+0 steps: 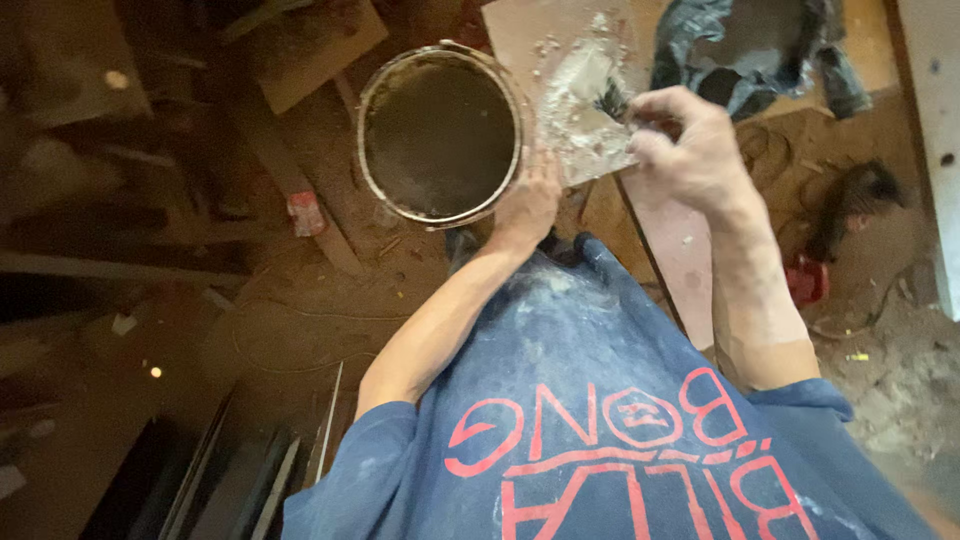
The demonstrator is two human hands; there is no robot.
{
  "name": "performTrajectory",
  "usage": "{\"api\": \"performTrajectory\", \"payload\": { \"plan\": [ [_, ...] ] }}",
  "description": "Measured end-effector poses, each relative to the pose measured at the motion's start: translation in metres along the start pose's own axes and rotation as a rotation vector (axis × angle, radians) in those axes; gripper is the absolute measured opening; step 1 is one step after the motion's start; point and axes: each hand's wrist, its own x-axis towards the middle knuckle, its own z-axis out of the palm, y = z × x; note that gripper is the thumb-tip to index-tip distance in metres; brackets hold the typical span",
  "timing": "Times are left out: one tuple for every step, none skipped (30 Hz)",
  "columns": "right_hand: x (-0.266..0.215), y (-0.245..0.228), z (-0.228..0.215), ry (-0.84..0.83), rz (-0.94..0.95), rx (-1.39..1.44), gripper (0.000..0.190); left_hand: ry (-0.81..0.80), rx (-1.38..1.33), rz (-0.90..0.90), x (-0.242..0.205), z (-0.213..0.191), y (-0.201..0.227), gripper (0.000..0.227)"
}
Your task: The person uses a putty knife to repeatedly scrape and mix a white paste-like substance on a flat board, occasionally dipping the tool into a bucket of dark liquid. The person continues to blend the mixture on the board for the duration of the clip.
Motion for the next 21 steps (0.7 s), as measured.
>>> {"api": "performTrajectory", "payload": {
  "plan": [
    [-0.002,0.014,0.005,0.030,-0.131,-0.147,0.033,0.084,0.166,0.059,0.000,0.000,0.000,0.052],
    [-0.003,0.027,0.013,0.058,-0.262,-0.295,0.033,0.168,0.331,0.122,-0.001,0.000,0.000,0.052],
    [-0.004,0.038,0.020,0.085,-0.395,-0.442,0.033,0.257,0.496,0.188,0.000,0.001,-0.001,0.052],
    [-0.007,0.046,0.027,0.127,-0.404,-0.472,0.033,0.258,0.510,0.194,0.000,0.002,-0.001,0.052],
    [-0.006,0.050,0.034,0.165,-0.419,-0.504,0.033,0.264,0.523,0.195,0.001,0.003,-0.002,0.052],
    [-0.005,0.053,0.039,0.204,-0.434,-0.536,0.033,0.271,0.536,0.196,0.003,0.005,-0.004,0.052],
    [-0.004,0.053,0.045,0.161,-0.375,-0.595,0.043,0.258,0.525,0.193,0.003,0.007,-0.006,0.053],
    [-0.001,0.051,0.050,0.117,-0.316,-0.653,0.053,0.244,0.514,0.189,0.005,0.010,-0.008,0.053],
    [0.000,0.048,0.051,0.071,-0.255,-0.711,0.063,0.229,0.501,0.186,0.006,0.013,-0.009,0.053],
    [0.002,0.044,0.056,0.049,-0.229,-0.765,0.063,0.232,0.518,0.187,0.006,0.016,-0.011,0.053],
    [0.004,0.039,0.059,0.028,-0.206,-0.823,0.063,0.238,0.532,0.189,0.007,0.018,-0.012,0.054],
    [0.005,0.035,0.058,0.007,-0.181,-0.880,0.064,0.245,0.547,0.191,0.007,0.019,-0.012,0.054],
    [0.007,0.030,0.057,-0.056,-0.138,-0.953,0.053,0.253,0.517,0.186,0.007,0.019,-0.012,0.053],
    [0.008,0.025,0.056,-0.119,-0.094,-1.024,0.042,0.261,0.487,0.181,0.007,0.019,-0.011,0.053],
    [0.009,0.020,0.056,-0.183,-0.051,-1.093,0.032,0.269,0.459,0.174,0.006,0.018,-0.011,0.053],
    [0.010,0.016,0.056,-0.145,-0.097,-1.068,0.035,0.255,0.492,0.181,0.003,0.017,-0.010,0.053],
    [0.014,0.011,0.054,-0.101,-0.146,-1.046,0.038,0.248,0.525,0.189,0.005,0.014,-0.009,0.053],
    [0.019,0.007,0.054,-0.057,-0.196,-1.023,0.041,0.241,0.558,0.198,0.009,0.011,-0.008,0.054],
    [0.019,0.006,0.055,-0.079,-0.174,-1.030,0.040,0.252,0.528,0.192,0.006,0.012,-0.007,0.053],
    [0.020,0.005,0.056,-0.101,-0.152,-1.036,0.039,0.264,0.497,0.186,0.004,0.013,-0.007,0.053],
    [0.021,0.004,0.058,-0.116,-0.129,-1.040,0.039,0.277,0.472,0.185,0.003,0.013,-0.007,0.053]
  ]
}}
